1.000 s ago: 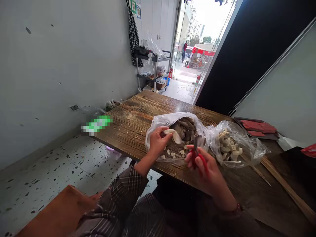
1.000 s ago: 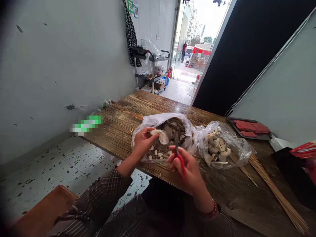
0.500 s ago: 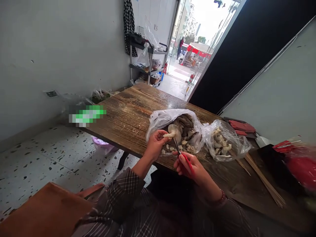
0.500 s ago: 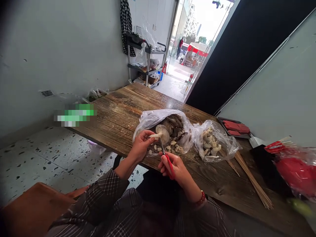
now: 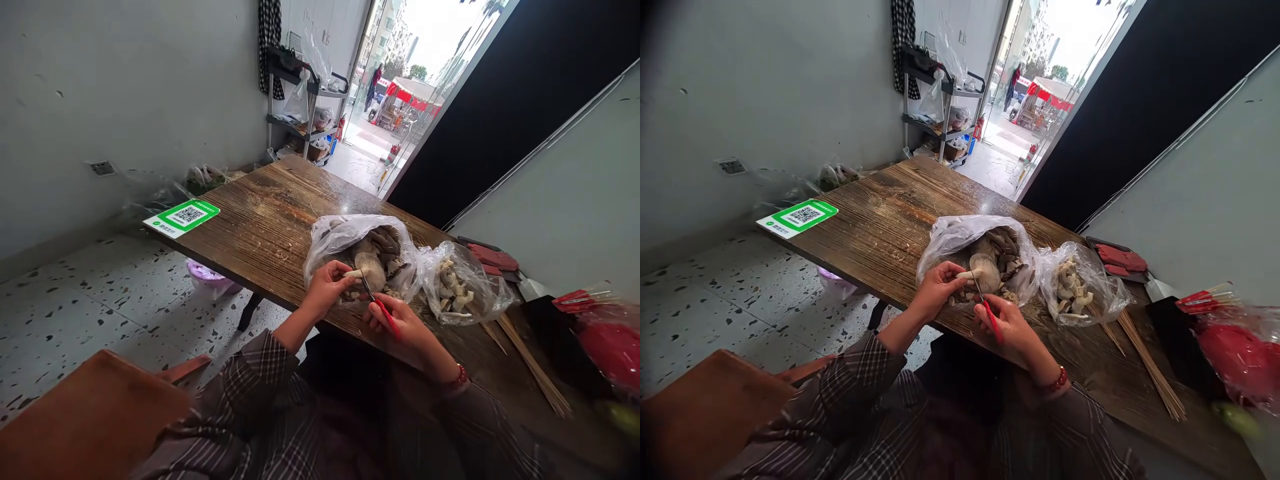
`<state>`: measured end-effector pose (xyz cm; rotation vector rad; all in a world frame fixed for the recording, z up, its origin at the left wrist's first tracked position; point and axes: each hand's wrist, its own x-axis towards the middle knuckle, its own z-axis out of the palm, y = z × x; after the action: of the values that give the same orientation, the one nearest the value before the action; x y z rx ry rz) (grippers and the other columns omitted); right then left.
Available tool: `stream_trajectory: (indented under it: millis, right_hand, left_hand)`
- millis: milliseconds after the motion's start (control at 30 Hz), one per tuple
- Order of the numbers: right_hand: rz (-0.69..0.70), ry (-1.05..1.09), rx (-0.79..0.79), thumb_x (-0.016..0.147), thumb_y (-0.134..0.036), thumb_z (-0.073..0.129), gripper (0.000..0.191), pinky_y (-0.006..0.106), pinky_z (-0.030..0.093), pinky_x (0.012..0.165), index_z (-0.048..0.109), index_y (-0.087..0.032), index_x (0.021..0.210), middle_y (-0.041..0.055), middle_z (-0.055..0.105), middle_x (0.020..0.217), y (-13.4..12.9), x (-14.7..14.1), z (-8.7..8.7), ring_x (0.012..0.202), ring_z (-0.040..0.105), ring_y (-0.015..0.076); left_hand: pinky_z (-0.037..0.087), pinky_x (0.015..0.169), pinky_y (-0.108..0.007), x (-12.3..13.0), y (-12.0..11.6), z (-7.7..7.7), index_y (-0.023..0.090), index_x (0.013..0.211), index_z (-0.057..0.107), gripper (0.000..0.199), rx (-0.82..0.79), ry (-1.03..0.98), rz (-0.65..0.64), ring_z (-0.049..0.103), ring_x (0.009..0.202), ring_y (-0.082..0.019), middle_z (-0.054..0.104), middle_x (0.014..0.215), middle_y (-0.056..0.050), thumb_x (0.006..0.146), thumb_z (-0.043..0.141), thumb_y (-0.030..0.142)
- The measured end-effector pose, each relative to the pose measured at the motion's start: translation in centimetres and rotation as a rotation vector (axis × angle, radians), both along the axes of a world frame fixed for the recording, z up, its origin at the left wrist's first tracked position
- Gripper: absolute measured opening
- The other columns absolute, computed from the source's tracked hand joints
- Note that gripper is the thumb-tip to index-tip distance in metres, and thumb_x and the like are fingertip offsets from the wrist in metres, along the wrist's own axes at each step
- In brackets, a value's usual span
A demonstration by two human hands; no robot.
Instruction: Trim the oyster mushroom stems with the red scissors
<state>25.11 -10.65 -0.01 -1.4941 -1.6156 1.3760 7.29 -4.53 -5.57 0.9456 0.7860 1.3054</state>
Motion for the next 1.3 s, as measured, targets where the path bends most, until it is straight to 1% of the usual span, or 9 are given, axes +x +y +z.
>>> stream_trajectory:
  millis: [100, 200, 367, 600, 733, 867, 1000, 1100, 1300]
  right_hand:
    - [0.055, -0.102, 0.049, 0.084, -0.066, 0.065, 0.053, 0.027, 0.049, 0.06, 0.069, -0.017, 0.103, 0.004, 0.07, 0.079, 0.6, 0.4, -0.1, 0.065, 0.059, 0.0145]
    - [0.084, -0.16, 0.106, 0.086, -0.063, 0.064, 0.045, 0.026, 0.047, 0.056, 0.068, -0.019, 0.09, 0.0032, 0.069, 0.077, 1.0, 0.5, -0.3, 0.063, 0.058, 0.0139]
    - [0.058, -0.092, 0.041, 0.085, -0.071, 0.058, 0.053, 0.023, 0.036, 0.043, 0.057, -0.02, 0.073, -0.0013, 0.057, 0.062, 0.8, 0.0, -0.4, 0.047, 0.046, 0.0086]
    - [-0.03, 0.009, -0.03, 0.081, -0.074, 0.062, 0.056, 0.018, 0.027, 0.035, 0.063, -0.018, 0.083, -0.0053, 0.052, 0.055, -0.3, -0.6, -0.8, 0.039, 0.039, 0.0055]
    - [-0.084, 0.105, -0.026, 0.08, -0.071, 0.067, 0.059, 0.018, 0.033, 0.034, 0.067, -0.016, 0.103, -0.0057, 0.055, 0.059, -0.4, 0.0, -0.8, 0.038, 0.042, 0.0059]
    - [-0.218, 0.294, 0.05, 0.081, -0.066, 0.07, 0.059, 0.018, 0.041, 0.037, 0.067, -0.017, 0.114, -0.0051, 0.058, 0.063, -0.7, 1.9, -0.8, 0.042, 0.047, 0.0063]
    - [-0.334, 0.421, 0.073, 0.082, -0.062, 0.073, 0.055, 0.017, 0.041, 0.037, 0.068, -0.018, 0.115, -0.0042, 0.059, 0.065, -1.8, 3.8, -1.2, 0.043, 0.048, 0.0059]
    - [-0.365, 0.458, 0.081, 0.084, -0.059, 0.072, 0.051, 0.017, 0.041, 0.039, 0.069, -0.019, 0.115, -0.0035, 0.06, 0.067, -2.8, 4.6, -1.6, 0.045, 0.048, 0.0057]
    - [-0.365, 0.466, 0.106, 0.087, -0.057, 0.07, 0.048, 0.018, 0.042, 0.041, 0.068, -0.02, 0.118, -0.0034, 0.059, 0.069, -4.1, 5.0, -2.1, 0.047, 0.049, 0.0066]
  left_hand:
    - [0.048, 0.061, -0.023, 0.2, 0.0, -0.3, 0.015, 0.083, 0.066, 0.036, 0.003, 0.035, -0.014, 0.065, 0.065, -0.013, 0.071, 0.073, -0.002, 0.067, 0.087, 0.039]
    - [0.047, 0.061, -0.023, 0.3, 0.0, -0.6, 0.015, 0.083, 0.067, 0.035, 0.016, 0.065, -0.017, 0.065, 0.065, -0.013, 0.071, 0.072, -0.002, 0.067, 0.087, 0.038]
    - [0.044, 0.059, -0.023, 0.3, 0.1, -0.8, 0.016, 0.08, 0.066, 0.029, 0.051, 0.128, -0.005, 0.061, 0.064, -0.012, 0.069, 0.071, -0.001, 0.068, 0.085, 0.035]
    - [0.038, 0.057, -0.022, 0.3, 0.1, -0.7, 0.017, 0.076, 0.063, 0.018, 0.149, 0.278, 0.038, 0.053, 0.062, -0.011, 0.062, 0.067, 0.002, 0.073, 0.077, 0.027]
    - [0.039, 0.06, -0.023, 0.2, 0.2, -0.7, 0.018, 0.08, 0.062, 0.014, 0.183, 0.377, 0.124, 0.053, 0.065, -0.012, 0.06, 0.069, 0.002, 0.075, 0.073, 0.025]
    - [0.048, 0.072, -0.029, -0.6, 1.1, -0.4, 0.019, 0.093, 0.064, 0.013, 0.223, 0.565, 0.319, 0.061, 0.077, -0.017, 0.067, 0.085, -0.002, 0.081, 0.061, 0.02]
    - [0.048, 0.101, -0.043, -1.7, 2.2, 0.7, 0.02, 0.107, 0.068, 0.026, 0.419, 0.88, 0.407, 0.064, 0.112, -0.026, 0.071, 0.117, -0.009, 0.082, 0.061, 0.017]
    - [0.041, 0.111, -0.049, -1.9, 2.2, 1.5, 0.02, 0.113, 0.07, 0.029, 0.589, 1.063, 0.311, 0.059, 0.124, -0.03, 0.069, 0.129, -0.01, 0.085, 0.063, 0.02]
    - [0.048, 0.104, -0.047, -0.5, 1.1, 1.9, 0.02, 0.111, 0.073, 0.032, 0.835, 1.301, -0.058, 0.059, 0.118, -0.029, 0.07, 0.126, -0.01, 0.084, 0.06, 0.011]
